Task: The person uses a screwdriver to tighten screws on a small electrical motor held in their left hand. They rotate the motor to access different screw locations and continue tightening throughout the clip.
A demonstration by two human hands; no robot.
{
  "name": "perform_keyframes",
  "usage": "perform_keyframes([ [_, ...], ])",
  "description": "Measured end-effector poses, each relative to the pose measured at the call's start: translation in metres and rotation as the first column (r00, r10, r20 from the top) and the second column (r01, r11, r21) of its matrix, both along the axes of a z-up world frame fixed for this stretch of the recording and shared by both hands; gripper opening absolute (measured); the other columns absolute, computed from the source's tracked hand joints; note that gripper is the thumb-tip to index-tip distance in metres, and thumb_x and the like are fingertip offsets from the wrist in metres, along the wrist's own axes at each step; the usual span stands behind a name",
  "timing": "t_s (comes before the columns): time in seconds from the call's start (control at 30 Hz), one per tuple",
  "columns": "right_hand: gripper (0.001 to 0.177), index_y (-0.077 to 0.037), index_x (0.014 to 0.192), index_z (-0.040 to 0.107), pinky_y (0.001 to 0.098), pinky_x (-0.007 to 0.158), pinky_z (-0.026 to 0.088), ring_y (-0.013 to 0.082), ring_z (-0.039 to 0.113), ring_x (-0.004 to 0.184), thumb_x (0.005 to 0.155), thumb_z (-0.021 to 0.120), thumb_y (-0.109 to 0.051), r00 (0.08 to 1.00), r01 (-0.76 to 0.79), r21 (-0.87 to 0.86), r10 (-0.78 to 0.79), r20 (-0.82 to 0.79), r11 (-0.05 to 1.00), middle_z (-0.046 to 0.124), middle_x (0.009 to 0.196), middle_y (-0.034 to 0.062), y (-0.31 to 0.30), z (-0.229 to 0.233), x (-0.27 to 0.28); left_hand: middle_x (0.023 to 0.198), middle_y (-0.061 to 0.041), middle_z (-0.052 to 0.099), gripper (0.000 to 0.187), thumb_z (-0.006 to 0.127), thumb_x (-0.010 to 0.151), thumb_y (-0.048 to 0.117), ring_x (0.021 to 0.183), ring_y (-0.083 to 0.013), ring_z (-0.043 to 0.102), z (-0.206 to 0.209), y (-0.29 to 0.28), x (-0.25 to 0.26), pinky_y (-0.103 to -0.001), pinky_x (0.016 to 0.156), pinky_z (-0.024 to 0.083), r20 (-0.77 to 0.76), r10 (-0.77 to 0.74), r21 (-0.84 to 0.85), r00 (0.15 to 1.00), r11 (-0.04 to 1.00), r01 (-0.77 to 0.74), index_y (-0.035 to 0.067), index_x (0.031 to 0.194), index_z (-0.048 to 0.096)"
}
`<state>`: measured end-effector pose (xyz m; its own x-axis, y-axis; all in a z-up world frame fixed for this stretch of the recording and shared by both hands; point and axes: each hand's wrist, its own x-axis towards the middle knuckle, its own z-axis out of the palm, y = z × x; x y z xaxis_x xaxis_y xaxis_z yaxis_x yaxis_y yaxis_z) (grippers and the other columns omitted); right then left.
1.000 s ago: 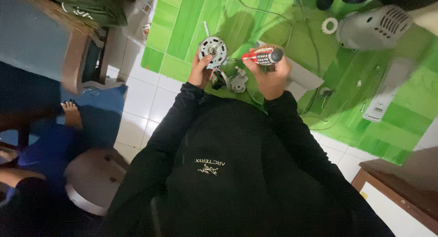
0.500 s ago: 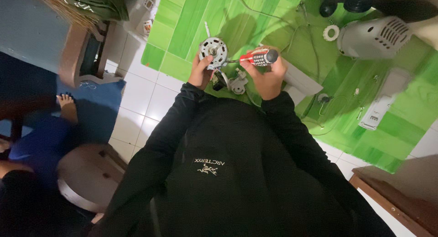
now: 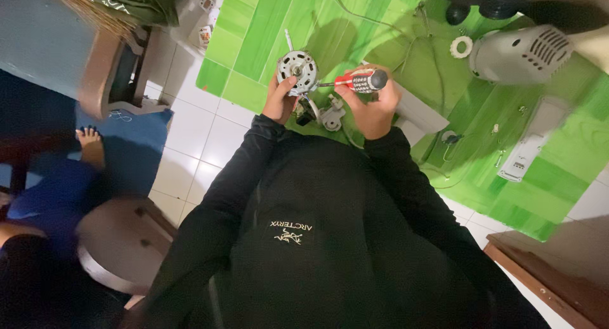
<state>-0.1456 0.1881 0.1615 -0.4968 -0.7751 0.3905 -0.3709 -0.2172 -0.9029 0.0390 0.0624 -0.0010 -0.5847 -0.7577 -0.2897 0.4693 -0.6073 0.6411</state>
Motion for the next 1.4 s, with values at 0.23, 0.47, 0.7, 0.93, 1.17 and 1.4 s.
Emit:
perform_keyframes([
  [0.23, 0.037, 0.000, 0.113, 0.062, 0.0309, 0.090, 0.059, 0.0173, 0.073, 0.095, 0.090, 0.090, 0.002, 0.998, -0.035, 0.039, 0.033, 0.052, 0.999, 0.074, 0.104, 0.0096, -0.003, 0.001, -0.007, 0.138, -0.017, 0.060, 0.074, 0.073, 0.093, 0.016, 0.122, -0.0270, 0.064, -0.006, 0.000, 0.000, -0.044, 0.102, 0.056, 0.033, 0.014, 0.014, 0.999, 1.000, -0.014, -0.001, 0.154, 0.034],
  [0.47, 0.050, 0.001, 0.116, 0.058, 0.0314, 0.085, 0.060, 0.0179, 0.076, 0.093, 0.084, 0.096, -0.004, 0.992, -0.018, 0.003, 0.019, -0.122, 1.000, 0.075, 0.101, 0.0104, -0.003, 0.003, -0.002, 0.135, -0.015, 0.060, 0.072, 0.070, 0.094, 0.011, 0.119, -0.0252, 0.065, -0.007, 0.004, -0.002, -0.042, 0.098, 0.057, -0.002, 0.011, -0.008, 1.000, 1.000, -0.011, 0.001, 0.154, 0.033],
  [0.7, 0.048, 0.002, 0.116, 0.057, 0.0315, 0.086, 0.060, 0.0186, 0.074, 0.092, 0.086, 0.094, -0.001, 1.000, -0.018, -0.011, 0.018, -0.002, 1.000, 0.074, 0.102, 0.0123, -0.004, -0.005, 0.000, 0.132, -0.015, 0.062, 0.072, 0.070, 0.094, 0.012, 0.114, -0.0248, 0.066, 0.001, 0.006, -0.002, -0.040, 0.089, 0.058, 0.007, 0.018, -0.031, 1.000, 0.999, -0.018, 0.001, 0.155, 0.033],
  [0.93, 0.054, 0.002, 0.116, 0.056, 0.0294, 0.078, 0.060, 0.0175, 0.074, 0.087, 0.085, 0.098, -0.012, 0.997, 0.012, 0.034, -0.010, -0.082, 0.999, 0.072, 0.097, 0.0102, -0.005, -0.003, 0.001, 0.134, -0.014, 0.060, 0.075, 0.072, 0.093, 0.013, 0.118, -0.0240, 0.065, 0.004, 0.006, -0.004, -0.040, 0.095, 0.058, 0.046, 0.016, -0.010, 0.999, 1.000, -0.016, 0.003, 0.155, 0.032],
  [1.17, 0.069, 0.002, 0.114, 0.055, 0.0287, 0.069, 0.061, 0.0187, 0.074, 0.081, 0.080, 0.101, -0.036, 0.913, 0.065, -0.076, -0.090, -0.398, 0.995, 0.067, 0.088, 0.0106, -0.020, 0.007, 0.005, 0.134, -0.015, 0.061, 0.071, 0.073, 0.093, 0.012, 0.120, -0.0252, 0.064, 0.001, 0.005, -0.005, -0.040, 0.100, 0.055, 0.038, -0.003, -0.029, 0.999, 1.000, 0.004, 0.002, 0.152, 0.035],
  [1.4, 0.056, 0.002, 0.107, 0.062, 0.0329, 0.063, 0.054, 0.0217, 0.067, 0.070, 0.079, 0.103, -0.024, 0.908, -0.035, -0.043, 0.014, -0.419, 0.998, 0.064, 0.083, 0.0117, -0.026, 0.022, 0.010, 0.132, -0.014, 0.062, 0.071, 0.074, 0.091, 0.011, 0.118, -0.0246, 0.064, -0.003, 0.010, -0.007, -0.039, 0.100, 0.056, 0.065, -0.002, -0.064, 0.998, 0.998, 0.006, 0.000, 0.151, 0.038],
])
